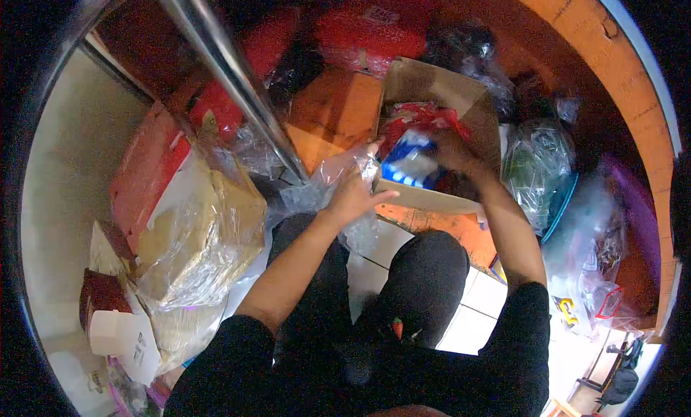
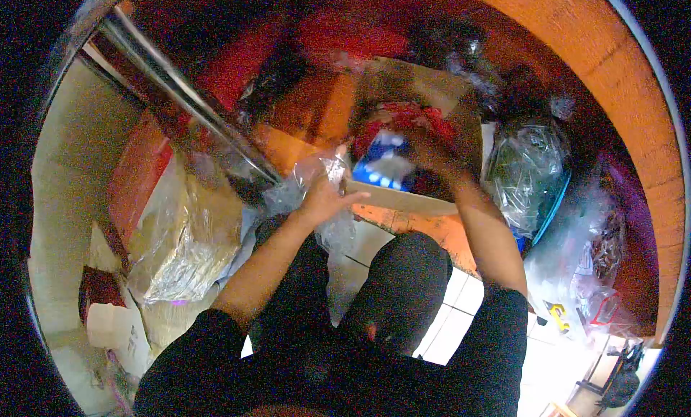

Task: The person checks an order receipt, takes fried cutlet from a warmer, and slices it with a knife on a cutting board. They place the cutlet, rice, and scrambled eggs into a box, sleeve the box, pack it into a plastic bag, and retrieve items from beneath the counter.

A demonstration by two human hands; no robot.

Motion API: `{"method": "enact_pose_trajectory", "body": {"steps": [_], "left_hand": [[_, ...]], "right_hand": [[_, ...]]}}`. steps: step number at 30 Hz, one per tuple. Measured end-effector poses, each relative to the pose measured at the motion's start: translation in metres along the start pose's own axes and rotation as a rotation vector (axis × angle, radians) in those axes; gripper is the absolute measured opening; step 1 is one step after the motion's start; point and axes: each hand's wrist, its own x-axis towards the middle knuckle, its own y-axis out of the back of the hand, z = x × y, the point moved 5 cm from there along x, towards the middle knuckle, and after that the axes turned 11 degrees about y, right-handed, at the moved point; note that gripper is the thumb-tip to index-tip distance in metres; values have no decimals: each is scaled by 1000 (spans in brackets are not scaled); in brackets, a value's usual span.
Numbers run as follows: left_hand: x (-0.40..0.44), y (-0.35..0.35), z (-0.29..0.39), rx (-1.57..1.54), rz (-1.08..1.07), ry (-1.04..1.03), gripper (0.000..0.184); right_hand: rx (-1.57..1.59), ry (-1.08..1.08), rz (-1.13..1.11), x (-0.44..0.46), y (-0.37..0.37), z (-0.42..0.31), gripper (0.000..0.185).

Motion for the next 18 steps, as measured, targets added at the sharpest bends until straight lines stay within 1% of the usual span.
{"method": "enact_pose_trajectory", "body": {"steps": [1, 2, 4, 5, 6, 7, 8, 9, 10, 11, 12, 13, 14, 15, 16, 17, 18], "left_hand": [[0, 1, 2, -11, -29, 29, 102], [1, 3, 4, -40, -59, 28, 98], [1, 10, 10, -118, -117, -2, 90], [0, 12, 17, -169, -146, -28, 85], [-7, 28, 36, -272, -41, -28, 57], [-15, 38, 45, -311, 36, -56, 58], [-25, 44, 52, -348, 111, -83, 59], [-36, 51, 60, -382, 183, -111, 61], [-52, 56, 70, -456, 168, -83, 55], [-76, 37, 55, -771, 129, 97, 53], [-106, 5, 34, -1084, 88, 290, 50], [-116, 1, 37, -1278, -6, 433, 48], [-127, -3, 40, -1471, -72, 595, 47], [-133, 6, 45, -1434, -139, 641, 46], [-138, 21, 53, -1297, -219, 630, 46], [-140, 37, 64, -1111, -260, 574, 46], [-143, 52, 76, -991, -264, 518, 47]], "right_hand": [[-13, -65, 75, -3, 23, -6, 44], [-188, -202, 123, -13, 46, 2, 45], [-11, -370, 423, -40, 93, -3, 44], [359, -449, 740, -65, 98, -7, 42], [130, -297, 965, -76, 113, -37, 40], [230, -363, 1085, -87, 118, -75, 37], [156, -390, 1148, -107, 103, -86, 32], [51, -491, 1139, -126, 81, -111, 28], [-75, -355, 1038, -131, 59, -154, 21], [-41, -212, 887, -134, 22, -179, 23], [-195, -286, 387, -114, 21, -230, 34], [-80, 84, 362, -105, 1, -257, 40], [-1, 80, 409, -95, 9, -282, 39], [80, 78, 452, -88, 23, -304, 38], [207, 29, 499, -92, 30, -309, 38], [330, -15, 541, -98, 30, -309, 38], [490, -209, 689, -108, 28, -308, 30]]}}
